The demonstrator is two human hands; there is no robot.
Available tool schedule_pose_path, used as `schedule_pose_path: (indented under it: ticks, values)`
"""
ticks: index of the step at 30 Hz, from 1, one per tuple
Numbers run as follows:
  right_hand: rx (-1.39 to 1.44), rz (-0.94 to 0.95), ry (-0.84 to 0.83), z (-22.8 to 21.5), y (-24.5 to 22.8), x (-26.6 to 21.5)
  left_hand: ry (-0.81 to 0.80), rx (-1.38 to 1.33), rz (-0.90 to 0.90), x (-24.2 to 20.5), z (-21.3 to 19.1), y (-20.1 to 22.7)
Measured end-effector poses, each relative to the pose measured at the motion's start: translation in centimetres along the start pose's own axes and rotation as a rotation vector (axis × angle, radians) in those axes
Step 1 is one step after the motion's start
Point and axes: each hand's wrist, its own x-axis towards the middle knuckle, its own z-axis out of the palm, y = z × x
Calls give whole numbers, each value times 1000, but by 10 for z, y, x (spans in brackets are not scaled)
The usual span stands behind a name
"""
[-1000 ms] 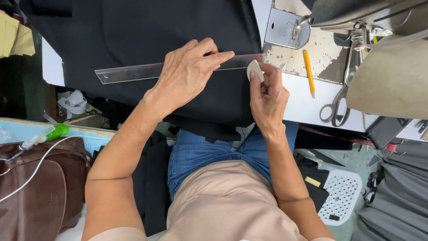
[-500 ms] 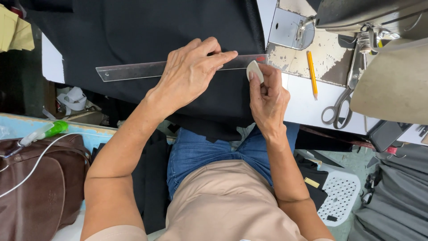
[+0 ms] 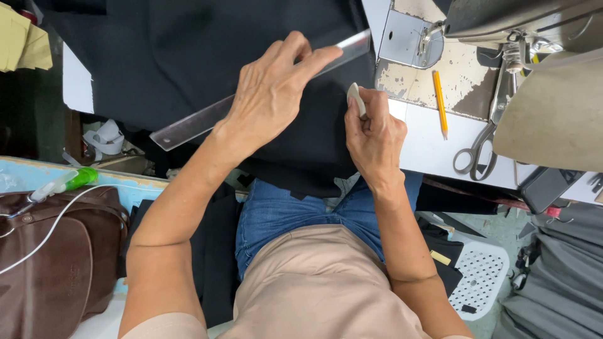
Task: The person marks a black fabric with chalk using a ruler as a guide, then folds the fabric to align the edges. They use a measuring tape to check the dimensions and finally cut the fabric along the marked line using scissors.
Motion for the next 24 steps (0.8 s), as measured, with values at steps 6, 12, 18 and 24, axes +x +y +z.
schedule_pose_path:
  ticks: [6,12,18,24]
  values:
    - [6,-42,-64,-4,1,9,11,-41,-81,7,40,13]
    - [-18,11,-209,-35,-11,9,110,523,109,1,47,14]
    - [251,178,-132,-74,-22,-34,227,518,186,11,50,1]
    - [137,-103,-129,-67,-5,-74,321,681,351,54,57,-38]
